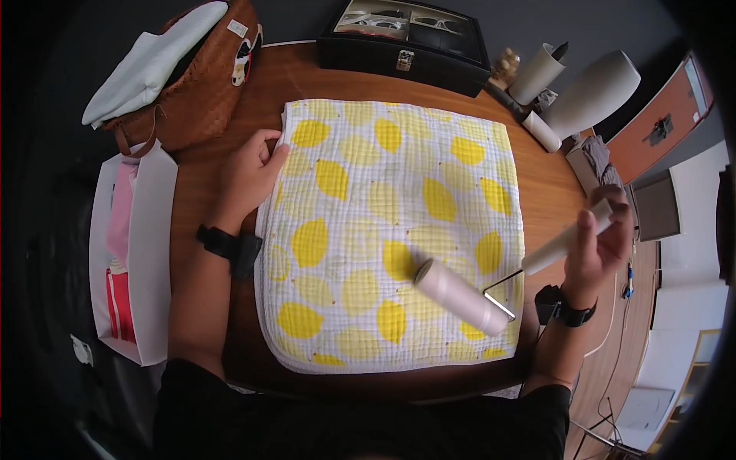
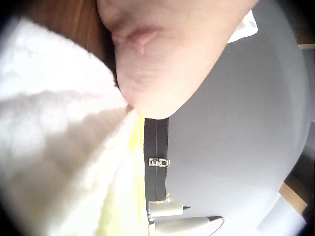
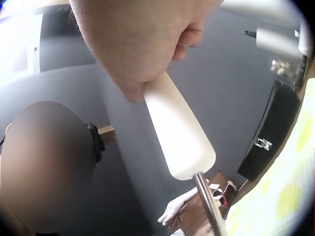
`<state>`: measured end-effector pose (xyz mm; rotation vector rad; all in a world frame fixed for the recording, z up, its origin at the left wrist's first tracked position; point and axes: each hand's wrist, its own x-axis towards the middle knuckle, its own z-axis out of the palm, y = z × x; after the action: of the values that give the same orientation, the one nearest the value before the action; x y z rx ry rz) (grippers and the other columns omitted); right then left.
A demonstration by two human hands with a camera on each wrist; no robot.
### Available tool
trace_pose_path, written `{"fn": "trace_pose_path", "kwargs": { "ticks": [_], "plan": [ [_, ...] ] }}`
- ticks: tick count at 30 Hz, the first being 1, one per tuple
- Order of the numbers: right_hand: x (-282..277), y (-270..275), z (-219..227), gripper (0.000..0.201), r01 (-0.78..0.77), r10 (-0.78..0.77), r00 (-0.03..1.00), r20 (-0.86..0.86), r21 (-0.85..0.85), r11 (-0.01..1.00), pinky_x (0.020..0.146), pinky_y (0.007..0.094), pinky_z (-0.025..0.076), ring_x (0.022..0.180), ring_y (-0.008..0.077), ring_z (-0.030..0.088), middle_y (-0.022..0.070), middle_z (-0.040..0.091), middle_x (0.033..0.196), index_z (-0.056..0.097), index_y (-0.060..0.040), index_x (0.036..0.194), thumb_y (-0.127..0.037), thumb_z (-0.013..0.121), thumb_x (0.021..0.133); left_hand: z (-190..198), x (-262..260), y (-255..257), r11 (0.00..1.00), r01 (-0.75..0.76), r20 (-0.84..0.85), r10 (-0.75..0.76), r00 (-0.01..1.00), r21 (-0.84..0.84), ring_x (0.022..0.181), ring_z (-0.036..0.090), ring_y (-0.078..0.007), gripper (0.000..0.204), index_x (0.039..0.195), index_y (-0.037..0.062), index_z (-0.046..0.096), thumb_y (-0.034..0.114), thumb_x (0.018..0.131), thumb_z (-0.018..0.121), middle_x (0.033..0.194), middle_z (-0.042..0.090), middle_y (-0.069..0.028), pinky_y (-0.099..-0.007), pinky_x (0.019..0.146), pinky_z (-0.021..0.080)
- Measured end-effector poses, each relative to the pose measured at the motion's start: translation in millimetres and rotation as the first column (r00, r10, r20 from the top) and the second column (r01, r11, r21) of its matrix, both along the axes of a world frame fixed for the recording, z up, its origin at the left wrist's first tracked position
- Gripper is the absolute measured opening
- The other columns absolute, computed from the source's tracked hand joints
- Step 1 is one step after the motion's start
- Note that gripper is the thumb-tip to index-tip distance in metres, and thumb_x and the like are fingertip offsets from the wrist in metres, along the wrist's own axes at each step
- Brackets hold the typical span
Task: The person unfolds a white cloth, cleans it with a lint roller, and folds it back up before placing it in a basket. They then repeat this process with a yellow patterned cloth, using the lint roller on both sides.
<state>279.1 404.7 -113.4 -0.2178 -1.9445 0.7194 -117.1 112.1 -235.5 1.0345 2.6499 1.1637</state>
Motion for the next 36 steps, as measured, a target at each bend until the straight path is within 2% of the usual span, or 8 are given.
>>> {"fn": "trace_pose_path", "kwargs": {
  "ticks": [5, 11, 12, 19, 24, 29, 31, 36],
  "plan": [
    [8, -7, 30, 0.038, -0.018, 0.039, 0.998, -0.044, 0.393, 0.919, 0.063, 0.0342, 0.045, 0.081, 0.0237, 0.054, 0.0131, 0.06, 0.098, 0.057, -0.0046, 0.105, -0.014, 0.09, 0.088, -5, -2, 0, 1.0, 0.016, 0.015, -0.016, 1.0, 0.025, 0.062, 0.054, -0.0149, 0.03, 0.125, 0.0062, 0.071, 0.029, 0.105, 0.072, 0.069, 0.054, -0.0022, -0.0354, 0.061, 0.045],
    [-4, -50, 44, 0.051, -0.08, -0.052, 0.984, 0.169, 0.686, 0.723, 0.058, 0.0384, 0.051, 0.076, 0.0258, 0.06, 0.002, 0.058, 0.083, 0.057, -0.0137, 0.086, -0.027, 0.103, 0.068, -8, -5, 0, 0.999, 0.028, 0.013, -0.028, 1.0, 0.029, 0.062, 0.051, -0.0135, 0.03, 0.124, 0.005, 0.071, 0.028, 0.106, 0.072, 0.068, 0.051, -0.0013, -0.0349, 0.06, 0.042],
    [-10, -48, 45, 0.046, -0.159, -0.039, 0.963, 0.267, 0.68, 0.716, 0.06, 0.0385, 0.052, 0.076, 0.026, 0.062, 0.0042, 0.059, 0.084, 0.059, -0.0121, 0.084, -0.023, 0.101, 0.068, -7, -5, 0, 0.999, 0.03, 0.013, -0.03, 0.999, 0.031, 0.061, 0.051, -0.0135, 0.03, 0.124, 0.0049, 0.071, 0.028, 0.105, 0.072, 0.068, 0.051, -0.0015, -0.0349, 0.059, 0.042],
    [-25, -8, 13, 0.039, -0.075, -0.266, 0.896, 0.357, 0.71, 0.7, 0.073, 0.042, 0.056, 0.09, 0.0285, 0.065, 0.0073, 0.062, 0.091, 0.06, -0.0063, 0.077, -0.014, 0.098, 0.069, 0, 1, 1, 1.0, 0.009, -0.013, -0.009, 1.0, 0.014, 0.06, 0.051, -0.0142, 0.029, 0.124, 0.0061, 0.072, 0.028, 0.105, 0.073, 0.067, 0.05, -0.0017, -0.0352, 0.059, 0.042],
    [-17, -29, 40, 0.039, -0.057, -0.281, 0.889, 0.362, 0.696, 0.716, 0.073, 0.0437, 0.055, 0.091, 0.0323, 0.066, 0.0106, 0.065, 0.094, 0.062, -0.0017, 0.081, -0.012, 0.097, 0.067, -9, -5, 0, 0.999, 0.026, -0.017, -0.025, 1.0, 0.045, 0.06, 0.051, -0.0144, 0.029, 0.124, 0.0064, 0.071, 0.027, 0.105, 0.073, 0.067, 0.051, -0.0022, -0.0355, 0.059, 0.042],
    [2, -65, 52, 0.046, -0.119, 0.004, 0.982, 0.187, 0.604, 0.788, 0.058, 0.0382, 0.05, 0.086, 0.0275, 0.065, 0.0054, 0.067, 0.093, 0.061, -0.0135, 0.08, -0.036, 0.098, 0.065, -9, -5, 1, 0.999, 0.026, -0.019, -0.025, 0.999, 0.038, 0.06, 0.051, -0.0141, 0.029, 0.125, 0.0058, 0.071, 0.028, 0.106, 0.072, 0.067, 0.051, -0.0019, -0.0348, 0.059, 0.043],
    [17, -62, 72, 0.048, -0.276, 0.082, 0.944, 0.319, 0.627, 0.729, 0.056, 0.033, 0.042, 0.092, 0.0222, 0.06, -0.0013, 0.068, 0.098, 0.059, -0.0212, 0.078, -0.046, 0.099, 0.066, -10, -5, 1, 0.999, 0.027, -0.02, -0.026, 0.999, 0.034, 0.06, 0.052, -0.014, 0.029, 0.125, 0.0054, 0.071, 0.028, 0.106, 0.072, 0.067, 0.051, -0.0016, -0.0346, 0.059, 0.043],
    [19, -74, 68, 0.045, -0.405, 0.275, 0.904, 0.327, 0.452, 0.795, 0.06, 0.03, 0.035, 0.099, 0.02, 0.053, -0.0091, 0.067, 0.1, 0.06, -0.0264, 0.075, -0.048, 0.098, 0.068, 0, 1, 2, 1.0, 0.016, -0.017, -0.015, 1.0, 0.012, 0.06, 0.052, -0.0139, 0.03, 0.125, 0.005, 0.071, 0.028, 0.106, 0.072, 0.067, 0.052, -0.0015, -0.0345, 0.06, 0.043]
  ]
}}
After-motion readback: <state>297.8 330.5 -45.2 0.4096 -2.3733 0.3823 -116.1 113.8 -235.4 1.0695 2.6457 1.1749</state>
